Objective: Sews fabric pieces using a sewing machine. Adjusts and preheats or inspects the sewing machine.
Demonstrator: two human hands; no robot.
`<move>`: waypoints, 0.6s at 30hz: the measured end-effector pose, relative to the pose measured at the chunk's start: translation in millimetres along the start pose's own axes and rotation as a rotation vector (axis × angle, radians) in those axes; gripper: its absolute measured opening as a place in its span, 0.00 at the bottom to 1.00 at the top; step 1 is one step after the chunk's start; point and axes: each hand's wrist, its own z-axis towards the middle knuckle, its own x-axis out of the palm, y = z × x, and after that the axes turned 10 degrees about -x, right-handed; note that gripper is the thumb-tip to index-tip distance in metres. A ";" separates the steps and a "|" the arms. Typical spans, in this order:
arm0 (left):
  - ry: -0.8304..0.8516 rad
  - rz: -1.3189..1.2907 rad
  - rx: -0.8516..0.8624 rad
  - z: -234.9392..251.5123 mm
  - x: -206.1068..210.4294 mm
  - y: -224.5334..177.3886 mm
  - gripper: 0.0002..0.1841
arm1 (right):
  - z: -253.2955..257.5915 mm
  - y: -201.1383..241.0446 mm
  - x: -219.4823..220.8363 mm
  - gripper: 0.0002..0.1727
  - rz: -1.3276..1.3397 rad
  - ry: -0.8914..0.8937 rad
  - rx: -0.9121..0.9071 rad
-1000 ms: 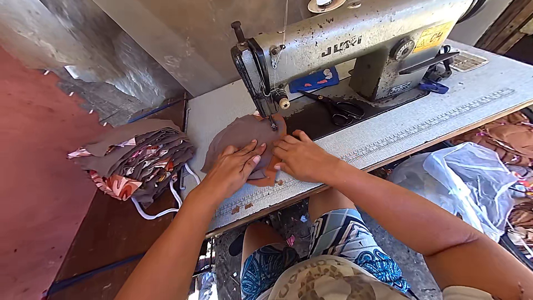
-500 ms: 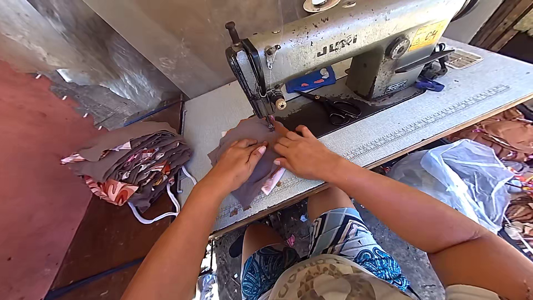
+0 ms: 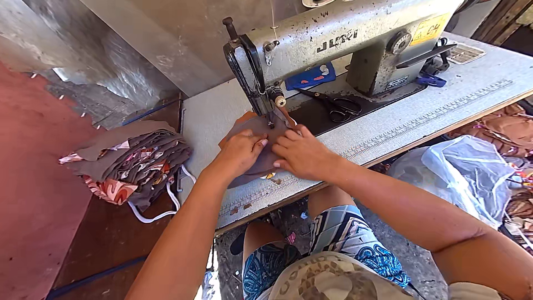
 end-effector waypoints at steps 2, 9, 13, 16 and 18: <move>0.032 -0.011 -0.010 8.7 -3.8 2.0 0.20 | -0.8 -11.3 -5.0 0.22 -0.019 0.023 0.026; 0.091 -0.013 -0.096 29.0 -8.2 -4.4 0.18 | 15.4 4.7 -5.5 0.23 0.034 0.014 0.047; 0.100 0.019 -0.097 34.5 -7.7 2.0 0.17 | 11.1 7.3 0.1 0.22 0.046 0.053 -0.010; 0.042 0.028 -0.082 34.3 -5.2 9.1 0.15 | 9.7 -8.0 -10.0 0.22 -0.001 0.069 0.031; 0.011 0.020 -0.101 33.4 -3.5 9.6 0.14 | 8.3 -19.3 -12.5 0.23 -0.030 0.065 0.043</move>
